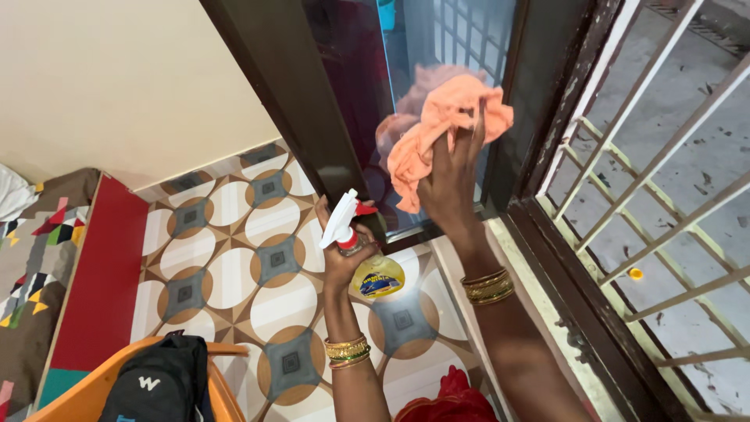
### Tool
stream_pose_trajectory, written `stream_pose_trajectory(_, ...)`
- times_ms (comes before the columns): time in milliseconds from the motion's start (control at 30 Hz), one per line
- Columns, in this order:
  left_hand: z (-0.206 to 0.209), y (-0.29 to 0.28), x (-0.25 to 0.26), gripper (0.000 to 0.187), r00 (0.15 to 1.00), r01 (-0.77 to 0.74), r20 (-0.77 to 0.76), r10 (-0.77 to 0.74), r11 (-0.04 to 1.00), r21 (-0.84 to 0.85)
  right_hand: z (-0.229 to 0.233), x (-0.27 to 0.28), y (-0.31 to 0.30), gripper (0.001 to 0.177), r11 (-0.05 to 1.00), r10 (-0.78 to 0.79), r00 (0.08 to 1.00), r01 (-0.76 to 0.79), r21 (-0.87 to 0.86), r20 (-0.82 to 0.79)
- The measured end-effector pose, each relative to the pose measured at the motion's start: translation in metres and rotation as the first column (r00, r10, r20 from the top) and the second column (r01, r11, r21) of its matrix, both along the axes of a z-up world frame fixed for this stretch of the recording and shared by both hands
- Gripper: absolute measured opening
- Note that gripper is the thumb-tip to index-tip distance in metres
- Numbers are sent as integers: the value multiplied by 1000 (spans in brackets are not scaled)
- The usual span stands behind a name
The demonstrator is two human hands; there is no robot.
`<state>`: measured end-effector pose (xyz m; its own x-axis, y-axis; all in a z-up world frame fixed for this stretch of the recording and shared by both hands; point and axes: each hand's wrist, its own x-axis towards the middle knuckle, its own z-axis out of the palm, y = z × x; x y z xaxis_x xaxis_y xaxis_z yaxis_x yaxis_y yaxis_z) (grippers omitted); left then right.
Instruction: The person sprays a glass door with a cleaning solution and wipes it with a cloth. They then move to the adjacent metal window grille and wipe it with the same cloth.
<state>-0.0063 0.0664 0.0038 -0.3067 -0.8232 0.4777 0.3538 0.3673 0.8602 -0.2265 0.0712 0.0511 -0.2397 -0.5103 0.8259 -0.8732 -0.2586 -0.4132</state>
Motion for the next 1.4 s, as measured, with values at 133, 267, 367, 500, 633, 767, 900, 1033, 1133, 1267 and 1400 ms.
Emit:
stream_pose_trajectory(133, 0, -4, 0, 122, 1000, 5, -8, -5, 1000, -21, 2, -9, -13, 39, 996, -73, 991, 66, -63, -114)
stream_pose_trajectory(267, -3, -10, 0, 121, 1000, 0, 6, 0, 1000, 16, -66, -13, -33, 37, 991, -27, 1000, 29, 132, -16)
stream_pose_trajectory(367, -8, -16, 2, 120, 1000, 6, 7, -5, 1000, -18, -137, -18, -42, 44, 992, -71, 997, 67, 111, 36)
stream_pose_trajectory(500, -20, -24, 6, 113, 1000, 2, 26, -3, 1000, 28, -211, -21, -47, 49, 899, -177, 984, 159, 409, 6)
stream_pose_trajectory(633, -22, -27, 6, 111, 1000, 12, 5, -13, 999, 42, -232, -10, -28, 59, 966, -164, 986, 155, 207, 26)
stream_pose_trajectory(767, -12, -22, 2, 122, 1000, 2, -29, -1, 999, 36, -210, 2, -13, 74, 978, -198, 980, 198, 58, -14)
stream_pose_trajectory(900, -3, -17, -1, 119, 999, 14, -31, -12, 998, 56, -162, 4, -19, 74, 894, -172, 983, 128, 429, 64)
stream_pose_trajectory(1033, -5, -19, -1, 121, 1000, 5, -10, -5, 1000, 21, -85, -12, -48, 83, 981, -110, 991, 120, 150, -71)
stream_pose_trajectory(1133, -10, -23, -1, 121, 1000, 8, -8, -8, 1000, 16, -33, -23, -60, 71, 991, -130, 990, 128, -27, -53)
stream_pose_trajectory(1267, -20, -33, 4, 121, 1000, 8, 28, -8, 1000, 24, -8, -22, -64, 62, 992, -123, 990, 124, -4, 73)
stream_pose_trajectory(1400, -31, -51, 6, 116, 1000, 27, -6, -27, 992, 121, -45, -16, -64, 73, 974, -174, 981, 183, -130, 81)
